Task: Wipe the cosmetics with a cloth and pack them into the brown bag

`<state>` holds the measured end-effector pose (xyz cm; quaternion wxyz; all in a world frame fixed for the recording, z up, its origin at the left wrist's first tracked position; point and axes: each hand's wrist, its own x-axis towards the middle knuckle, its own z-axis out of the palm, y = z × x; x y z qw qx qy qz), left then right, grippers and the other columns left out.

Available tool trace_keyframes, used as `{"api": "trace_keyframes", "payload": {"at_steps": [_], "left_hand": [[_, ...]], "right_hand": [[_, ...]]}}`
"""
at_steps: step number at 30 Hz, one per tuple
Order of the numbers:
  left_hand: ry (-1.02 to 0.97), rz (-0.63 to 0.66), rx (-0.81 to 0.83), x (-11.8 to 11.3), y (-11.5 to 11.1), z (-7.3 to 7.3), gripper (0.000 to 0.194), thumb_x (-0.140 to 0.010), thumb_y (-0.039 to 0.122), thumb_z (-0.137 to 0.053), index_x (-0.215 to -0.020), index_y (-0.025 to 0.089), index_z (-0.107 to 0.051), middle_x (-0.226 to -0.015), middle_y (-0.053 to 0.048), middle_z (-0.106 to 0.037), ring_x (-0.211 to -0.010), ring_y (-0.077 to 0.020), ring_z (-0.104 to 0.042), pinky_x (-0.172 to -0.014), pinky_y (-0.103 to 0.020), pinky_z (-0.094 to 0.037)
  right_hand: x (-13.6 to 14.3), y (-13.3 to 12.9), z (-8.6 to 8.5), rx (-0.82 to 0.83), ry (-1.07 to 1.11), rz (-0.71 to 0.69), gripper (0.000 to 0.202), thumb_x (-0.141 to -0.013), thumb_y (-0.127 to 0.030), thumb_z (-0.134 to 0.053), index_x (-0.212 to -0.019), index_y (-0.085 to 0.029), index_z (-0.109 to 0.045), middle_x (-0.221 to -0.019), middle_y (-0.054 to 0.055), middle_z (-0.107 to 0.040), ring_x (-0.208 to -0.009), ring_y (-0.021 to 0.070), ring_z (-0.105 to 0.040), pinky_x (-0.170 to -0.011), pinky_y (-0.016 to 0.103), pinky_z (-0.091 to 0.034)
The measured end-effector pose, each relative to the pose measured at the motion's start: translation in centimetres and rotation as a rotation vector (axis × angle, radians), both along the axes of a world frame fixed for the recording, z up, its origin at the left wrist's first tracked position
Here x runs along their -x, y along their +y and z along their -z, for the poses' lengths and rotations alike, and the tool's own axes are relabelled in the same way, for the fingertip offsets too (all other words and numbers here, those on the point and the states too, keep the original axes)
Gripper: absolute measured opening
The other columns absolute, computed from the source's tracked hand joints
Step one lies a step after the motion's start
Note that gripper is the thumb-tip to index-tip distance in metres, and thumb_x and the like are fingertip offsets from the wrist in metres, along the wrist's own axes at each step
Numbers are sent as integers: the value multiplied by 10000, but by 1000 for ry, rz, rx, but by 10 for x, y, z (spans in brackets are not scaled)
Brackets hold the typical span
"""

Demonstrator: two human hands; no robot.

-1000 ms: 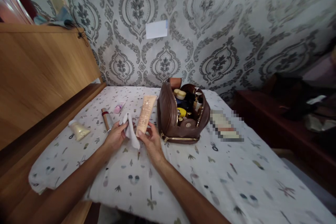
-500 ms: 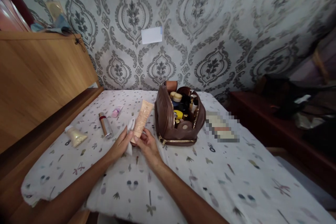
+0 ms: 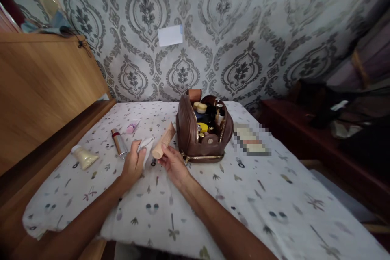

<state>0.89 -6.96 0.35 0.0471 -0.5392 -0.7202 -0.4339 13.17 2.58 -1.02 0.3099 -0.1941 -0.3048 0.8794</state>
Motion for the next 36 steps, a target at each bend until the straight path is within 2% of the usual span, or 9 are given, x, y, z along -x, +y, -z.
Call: {"api": "trace_keyframes", "payload": {"at_steps": [4,6,9,12,15,19,24,32,36], "left_hand": [[466,142,-179,-1,-3,-2,190,-981,250,-400,-1120,188,-513,-694,9,-645,-570,-149,-621,-534,-244,-428],[692,177,-237,-3,-3,-4,166,-962,193,-432,-1085,185,-544,-694,1,-638,-543,-143,-599,-515,-248,-414],[877,193,-256,-7,-2,-9,184,-923,100,-459,-1017,196,-584,-670,12,-608,-486,-124,-542,-495,-251,-391],[831,230,-211,-8,-3,-11,187,-945,131,-434,-983,190,-607,-644,15,-594,-499,-122,-550,-506,-251,-398],[724,210,-178,-7,-4,-11,203,-973,214,-417,-956,170,-614,-633,5,-614,-522,-136,-577,-517,-265,-401],[627,135,-153,-10,-5,-13,194,-961,226,-450,-844,175,-596,-606,7,-636,-530,-135,-595,-527,-264,-385],[599,-6,-89,-15,-4,-16,230,-924,223,-468,-708,200,-544,-501,33,-587,-439,-118,-526,-484,-273,-298],[528,-143,4,-8,-4,-13,153,-883,257,-517,-747,212,-569,-484,34,-573,-441,-131,-518,-496,-266,-262],[361,-252,51,9,-2,-15,93,-845,266,-554,-765,221,-569,-443,56,-456,-405,-136,-441,-486,-265,-218]], "right_hand": [[1,0,1,52,15,-13,320,-620,-380,-887,-767,-165,-701,-722,-13,-715,-632,91,-617,-582,194,-466],[1,0,0,65,35,-18,295,-630,-358,-885,-750,-170,-691,-708,-20,-715,-625,94,-619,-604,204,-476],[0,0,-3,125,52,-44,246,-645,-291,-882,-744,-174,-689,-707,-28,-722,-620,103,-625,-616,216,-492],[-1,2,-6,190,50,-58,201,-676,-248,-862,-755,-168,-694,-711,-26,-727,-632,107,-635,-627,216,-501],[-1,2,-6,189,59,-80,162,-728,-253,-826,-787,-169,-700,-734,-21,-730,-656,110,-645,-641,220,-501],[-1,3,-4,163,76,-111,176,-728,-276,-828,-787,-168,-702,-731,-19,-724,-652,107,-631,-617,217,-486],[0,4,-2,180,59,-120,230,-688,-305,-855,-794,-156,-716,-727,-6,-729,-660,108,-627,-623,214,-488],[-1,7,1,165,81,-125,189,-751,-302,-808,-820,-159,-707,-740,11,-717,-667,117,-621,-632,229,-498],[-3,7,1,185,100,-148,208,-758,-320,-809,-854,-171,-702,-761,2,-710,-661,108,-618,-615,220,-510]]}}
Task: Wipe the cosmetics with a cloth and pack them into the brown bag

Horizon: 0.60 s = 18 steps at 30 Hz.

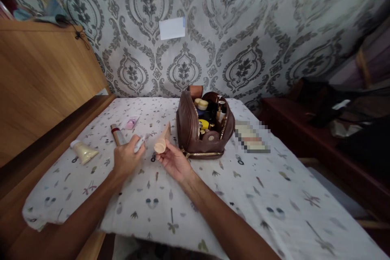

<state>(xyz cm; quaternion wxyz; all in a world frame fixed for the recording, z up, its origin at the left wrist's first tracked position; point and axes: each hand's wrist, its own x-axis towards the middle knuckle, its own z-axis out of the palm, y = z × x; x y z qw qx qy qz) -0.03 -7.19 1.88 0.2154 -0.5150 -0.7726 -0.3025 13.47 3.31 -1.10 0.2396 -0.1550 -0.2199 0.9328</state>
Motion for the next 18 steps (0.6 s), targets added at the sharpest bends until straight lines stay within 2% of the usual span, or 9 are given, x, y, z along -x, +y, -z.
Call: {"api": "trace_keyframes", "payload": {"at_steps": [3,6,14,18], "left_hand": [[-288,29,10,6,1,-4,128,-850,292,-541,-737,232,-529,-444,79,-356,-398,-128,-397,-476,-248,-237],[-438,129,-2,1,0,-5,142,-880,349,-511,-802,234,-539,-478,81,-375,-441,-128,-420,-495,-235,-279],[-399,286,22,-11,-5,-4,139,-927,346,-482,-890,221,-531,-517,92,-398,-425,-98,-411,-500,-222,-306],[-304,358,5,-13,-6,-4,149,-949,336,-468,-979,210,-542,-533,82,-488,-429,-100,-477,-487,-214,-342]], "right_hand": [[0,-1,1,-15,7,-12,202,-769,-321,-801,-859,-174,-695,-771,5,-708,-672,109,-620,-620,218,-517],[1,-2,1,-18,8,-1,184,-790,-317,-783,-864,-175,-693,-773,13,-706,-672,117,-618,-617,231,-519],[1,-2,0,28,-4,25,167,-772,-292,-795,-828,-164,-703,-752,14,-703,-663,123,-613,-610,228,-510],[1,-1,2,-7,-3,16,144,-792,-286,-776,-846,-169,-709,-776,15,-714,-686,128,-622,-631,239,-513]]}}
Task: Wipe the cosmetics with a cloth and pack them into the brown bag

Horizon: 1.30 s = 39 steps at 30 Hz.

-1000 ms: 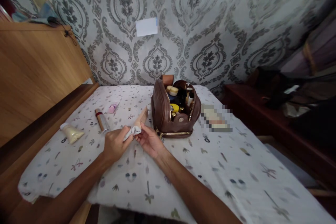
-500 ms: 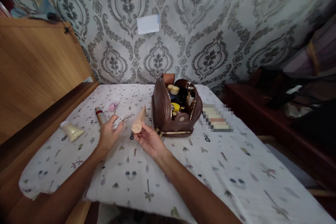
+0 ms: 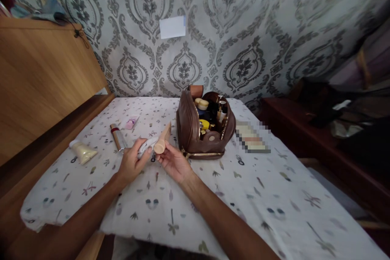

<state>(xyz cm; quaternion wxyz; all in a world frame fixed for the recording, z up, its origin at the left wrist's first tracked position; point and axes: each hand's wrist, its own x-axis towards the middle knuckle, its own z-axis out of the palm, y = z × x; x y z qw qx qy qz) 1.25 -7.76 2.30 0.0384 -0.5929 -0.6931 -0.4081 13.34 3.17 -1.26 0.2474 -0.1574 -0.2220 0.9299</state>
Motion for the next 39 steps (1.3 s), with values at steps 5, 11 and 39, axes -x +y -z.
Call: {"api": "trace_keyframes", "payload": {"at_steps": [5,11,39], "left_hand": [[458,48,-153,4,1,5,193,-964,267,-446,-1067,173,-579,-623,15,-641,-516,-129,-592,-535,-245,-403],[847,21,-217,11,-1,2,204,-943,184,-435,-1009,182,-628,-600,18,-594,-476,-144,-539,-499,-286,-378],[344,52,-216,2,3,9,108,-942,275,-553,-885,192,-592,-749,-12,-631,-692,-148,-617,-612,-257,-461]], "right_hand": [[1,2,4,-21,-10,-14,201,-762,-319,-805,-847,-162,-714,-779,14,-721,-696,119,-626,-647,232,-512],[1,1,4,-9,-38,24,198,-733,-298,-830,-836,-171,-720,-793,2,-732,-695,115,-636,-645,224,-519],[3,-4,2,0,31,38,219,-695,-276,-861,-794,-132,-730,-752,21,-730,-684,112,-641,-620,205,-541]]}}
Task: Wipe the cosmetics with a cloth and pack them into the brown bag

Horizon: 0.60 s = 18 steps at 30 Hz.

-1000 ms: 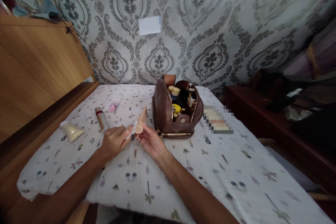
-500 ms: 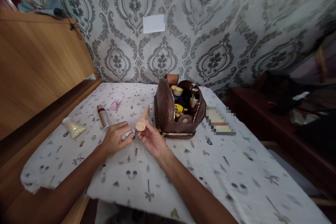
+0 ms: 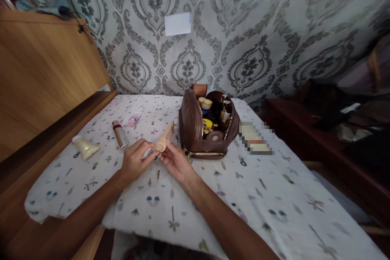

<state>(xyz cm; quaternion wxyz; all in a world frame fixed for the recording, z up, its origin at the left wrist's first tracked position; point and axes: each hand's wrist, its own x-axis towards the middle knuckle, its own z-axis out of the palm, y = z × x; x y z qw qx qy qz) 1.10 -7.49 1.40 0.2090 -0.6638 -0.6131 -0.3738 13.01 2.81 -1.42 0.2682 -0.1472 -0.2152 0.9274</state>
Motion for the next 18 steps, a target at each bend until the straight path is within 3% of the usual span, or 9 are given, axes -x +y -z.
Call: {"api": "trace_keyframes", "payload": {"at_steps": [5,11,14,18], "left_hand": [[133,-68,-59,-1,1,1,109,-932,226,-569,-838,178,-598,-725,-17,-632,-690,-157,-612,-601,-270,-437],[135,-35,-1,-1,1,6,135,-944,190,-509,-841,173,-594,-725,-22,-609,-657,-158,-584,-576,-281,-399],[-74,43,61,-1,0,2,140,-949,197,-478,-844,184,-570,-747,-10,-590,-663,-143,-564,-605,-261,-405],[-583,99,134,4,-1,-10,120,-931,265,-499,-839,202,-543,-767,16,-564,-710,-131,-547,-668,-237,-422]], "right_hand": [[1,-2,-2,25,-25,23,182,-707,-255,-853,-765,-138,-726,-751,18,-731,-700,107,-648,-631,198,-538],[2,-2,-1,-1,-26,28,207,-691,-258,-864,-770,-128,-725,-742,22,-724,-693,107,-644,-633,200,-541],[1,-1,-1,17,-30,31,251,-641,-259,-893,-772,-129,-722,-744,19,-725,-684,109,-642,-607,199,-539],[1,-1,-1,46,-48,33,259,-633,-248,-897,-780,-136,-715,-742,16,-720,-666,115,-634,-578,207,-537]]}}
